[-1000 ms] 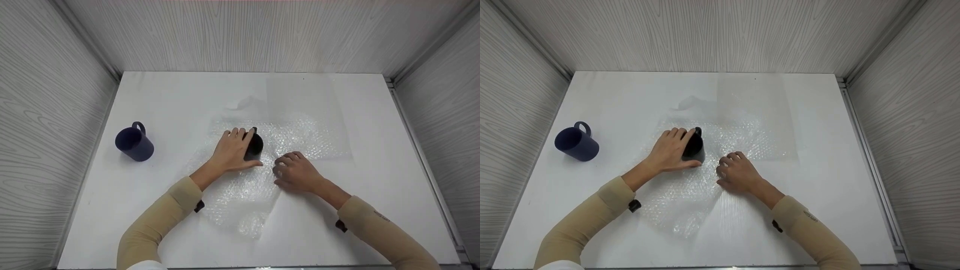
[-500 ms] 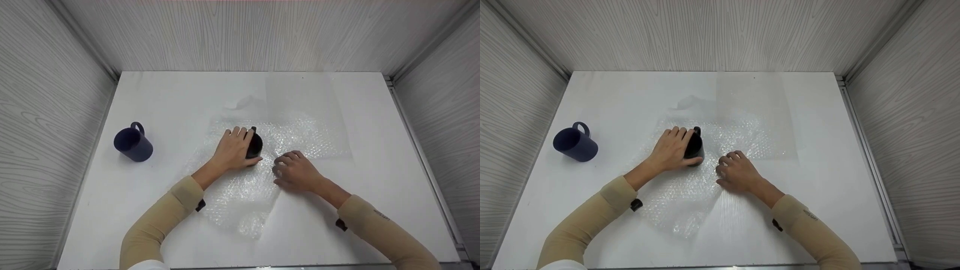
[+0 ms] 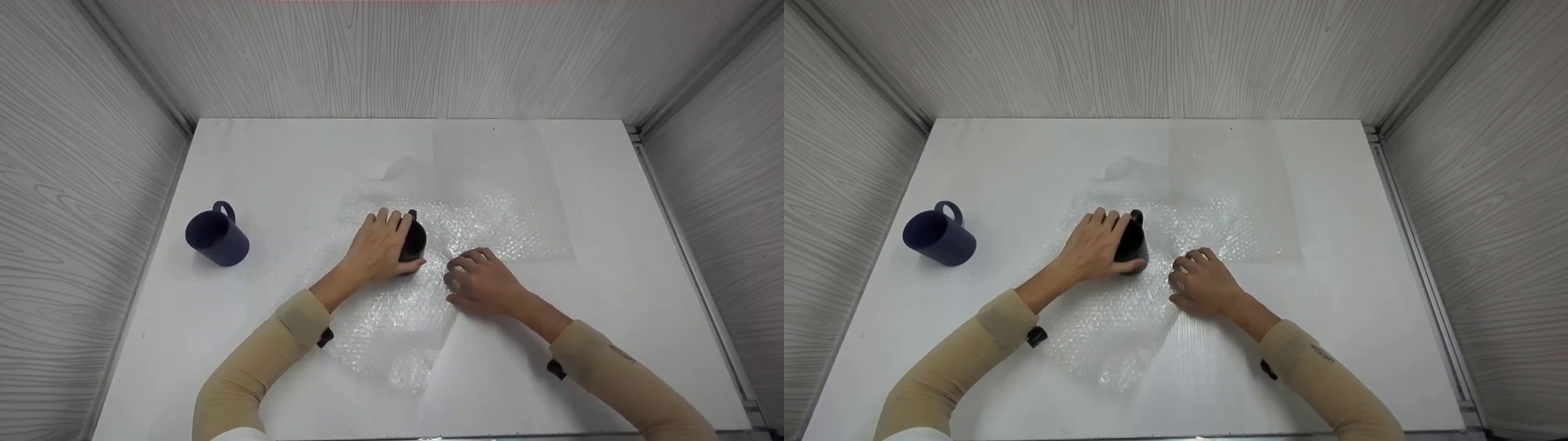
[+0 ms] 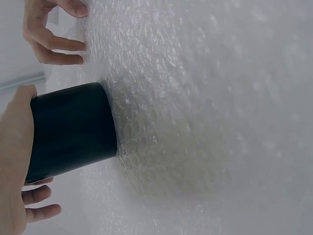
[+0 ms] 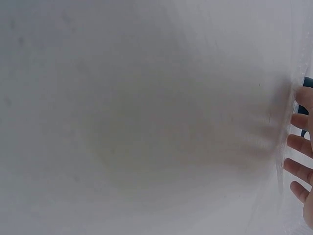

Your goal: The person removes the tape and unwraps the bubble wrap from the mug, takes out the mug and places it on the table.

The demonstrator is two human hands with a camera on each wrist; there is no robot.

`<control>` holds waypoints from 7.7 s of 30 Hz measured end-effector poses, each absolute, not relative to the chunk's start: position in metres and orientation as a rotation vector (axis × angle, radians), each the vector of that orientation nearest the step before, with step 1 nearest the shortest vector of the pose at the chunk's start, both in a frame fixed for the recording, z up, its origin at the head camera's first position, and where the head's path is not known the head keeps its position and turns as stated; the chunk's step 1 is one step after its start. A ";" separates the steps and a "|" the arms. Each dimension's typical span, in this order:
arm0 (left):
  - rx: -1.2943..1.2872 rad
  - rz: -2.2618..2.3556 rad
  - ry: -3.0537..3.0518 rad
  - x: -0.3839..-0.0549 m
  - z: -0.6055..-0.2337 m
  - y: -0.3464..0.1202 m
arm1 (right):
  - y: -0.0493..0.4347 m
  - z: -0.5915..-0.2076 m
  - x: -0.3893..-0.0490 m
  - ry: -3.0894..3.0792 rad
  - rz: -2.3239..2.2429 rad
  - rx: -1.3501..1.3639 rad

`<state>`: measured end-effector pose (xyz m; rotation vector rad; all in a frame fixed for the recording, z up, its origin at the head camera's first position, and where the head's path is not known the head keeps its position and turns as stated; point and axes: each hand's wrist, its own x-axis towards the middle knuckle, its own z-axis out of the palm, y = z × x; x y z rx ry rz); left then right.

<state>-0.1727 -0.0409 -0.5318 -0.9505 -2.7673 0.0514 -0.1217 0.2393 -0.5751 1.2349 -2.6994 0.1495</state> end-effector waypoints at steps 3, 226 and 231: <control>-0.963 0.042 -2.770 -0.171 -0.531 -0.045 | 0.239 -0.575 -0.122 -2.707 0.138 1.230; -0.541 0.235 -3.157 -0.187 -0.572 -0.129 | 0.267 -0.572 -0.132 -2.839 0.043 0.840; -0.536 0.236 -3.159 -0.194 -0.571 -0.129 | 0.266 -0.574 -0.133 -2.833 0.083 0.835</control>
